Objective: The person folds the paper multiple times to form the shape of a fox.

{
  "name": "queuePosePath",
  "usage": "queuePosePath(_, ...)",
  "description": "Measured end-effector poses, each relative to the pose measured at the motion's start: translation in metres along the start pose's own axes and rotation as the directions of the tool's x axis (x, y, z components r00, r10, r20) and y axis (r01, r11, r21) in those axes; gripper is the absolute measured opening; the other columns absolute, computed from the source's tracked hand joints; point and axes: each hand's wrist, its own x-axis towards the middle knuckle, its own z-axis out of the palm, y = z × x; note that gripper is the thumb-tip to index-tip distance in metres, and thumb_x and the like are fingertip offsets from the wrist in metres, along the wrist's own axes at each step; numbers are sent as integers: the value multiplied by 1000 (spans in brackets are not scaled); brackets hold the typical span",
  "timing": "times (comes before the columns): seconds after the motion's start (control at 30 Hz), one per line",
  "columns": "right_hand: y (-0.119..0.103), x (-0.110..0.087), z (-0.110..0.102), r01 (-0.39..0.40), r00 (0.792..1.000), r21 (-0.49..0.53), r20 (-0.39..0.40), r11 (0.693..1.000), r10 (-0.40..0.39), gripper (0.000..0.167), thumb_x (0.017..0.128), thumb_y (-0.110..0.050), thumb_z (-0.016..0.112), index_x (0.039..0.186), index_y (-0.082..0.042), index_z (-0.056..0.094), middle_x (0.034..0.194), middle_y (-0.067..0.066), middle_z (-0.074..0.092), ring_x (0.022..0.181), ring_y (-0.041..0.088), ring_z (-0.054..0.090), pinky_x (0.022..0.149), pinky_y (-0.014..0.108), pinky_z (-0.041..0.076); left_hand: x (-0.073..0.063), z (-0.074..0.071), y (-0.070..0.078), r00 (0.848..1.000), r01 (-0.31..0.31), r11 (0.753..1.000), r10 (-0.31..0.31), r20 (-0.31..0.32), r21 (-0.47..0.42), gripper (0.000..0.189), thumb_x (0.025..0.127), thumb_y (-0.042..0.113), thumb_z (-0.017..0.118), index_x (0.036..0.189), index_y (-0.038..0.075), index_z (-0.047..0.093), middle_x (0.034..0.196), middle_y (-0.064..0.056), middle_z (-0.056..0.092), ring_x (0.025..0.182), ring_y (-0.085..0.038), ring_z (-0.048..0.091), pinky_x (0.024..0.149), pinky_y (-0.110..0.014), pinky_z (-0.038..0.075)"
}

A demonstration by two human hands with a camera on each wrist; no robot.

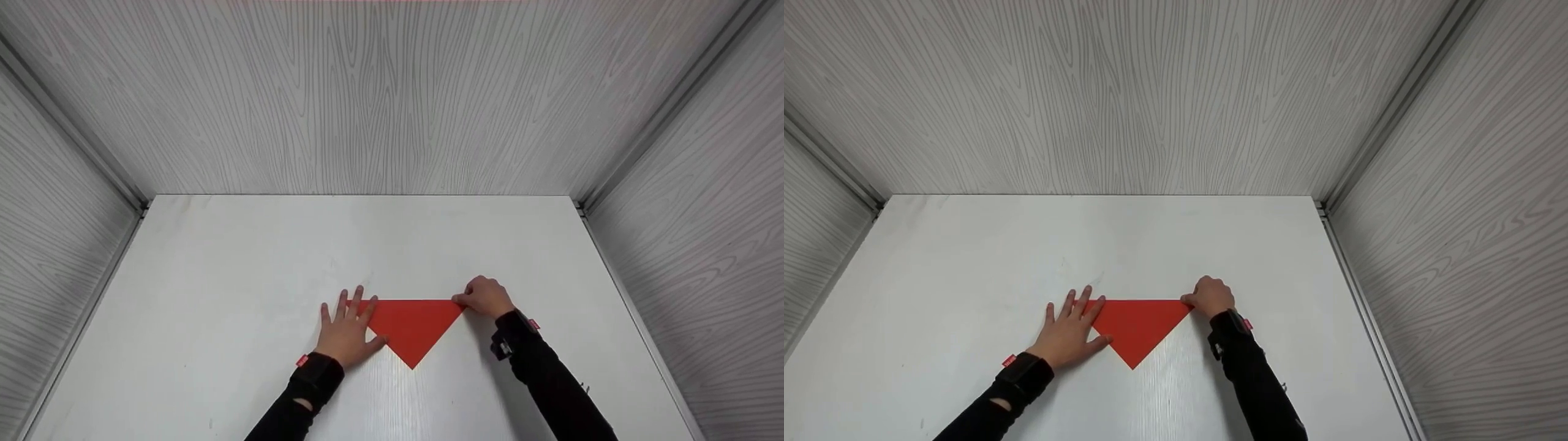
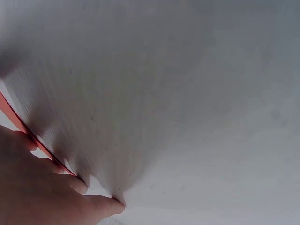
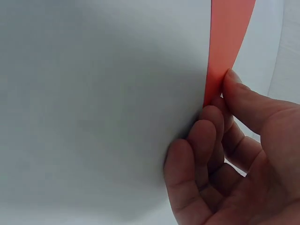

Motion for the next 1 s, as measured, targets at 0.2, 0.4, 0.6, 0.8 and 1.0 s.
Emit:
queuePosePath(0.2, 18, -4, -7, 19, 1000, 8, -11, 1000, -19, 41, 92, -27, 76, 59, -12, 57, 53, -6, 40, 55, 13, 40, 54, 28, 32, -1, 0, -1, 1000, -4, 1000, 4, 4, 0, 84, 91, 58, 67, 159, 15, 42, 166, -19, 29, 152, -47, 24, 114, -76, 19)
queuePosePath(0.4, 33, -6, -10, 60, 998, 52, -23, 997, -59, 51, 94, -26, 75, 54, -18, 44, 49, -9, 33, 49, 10, 32, 51, 27, 26, -4, -2, -2, 1000, 11, 1000, -11, 8, -1, 83, 92, 57, 68, 159, 16, 43, 166, -18, 29, 152, -47, 24, 115, -75, 19)
queuePosePath(0.6, 42, -7, -12, 35, 999, 79, -19, 996, -34, 52, 95, -27, 74, 54, -18, 43, 49, -8, 34, 50, 11, 34, 52, 27, 27, -2, -2, -1, 1000, 7, 1000, -7, 20, -11, 84, 92, 58, 67, 160, 16, 41, 167, -18, 28, 153, -46, 23, 115, -75, 18)
queuePosePath(0.8, 37, -6, -10, -18, 999, 108, -47, 994, 23, 42, 98, -29, 70, 63, -12, 54, 56, -5, 41, 57, 13, 40, 58, 30, 33, -2, -1, -1, 1000, 12, 1000, -12, 10, -16, 85, 91, 60, 68, 159, 16, 42, 167, -18, 28, 152, -46, 23, 115, -75, 17)
queuePosePath(1.0, 1, -4, 7, 103, 983, 75, -159, 992, -90, 17, 96, -25, 75, 91, -9, 73, 84, 2, 62, 78, 19, 57, 71, 34, 49, -1, 0, 1, 1000, 4, 1000, -4, -10, -1, 85, 91, 59, 68, 159, 17, 42, 167, -18, 29, 152, -46, 24, 115, -75, 19)
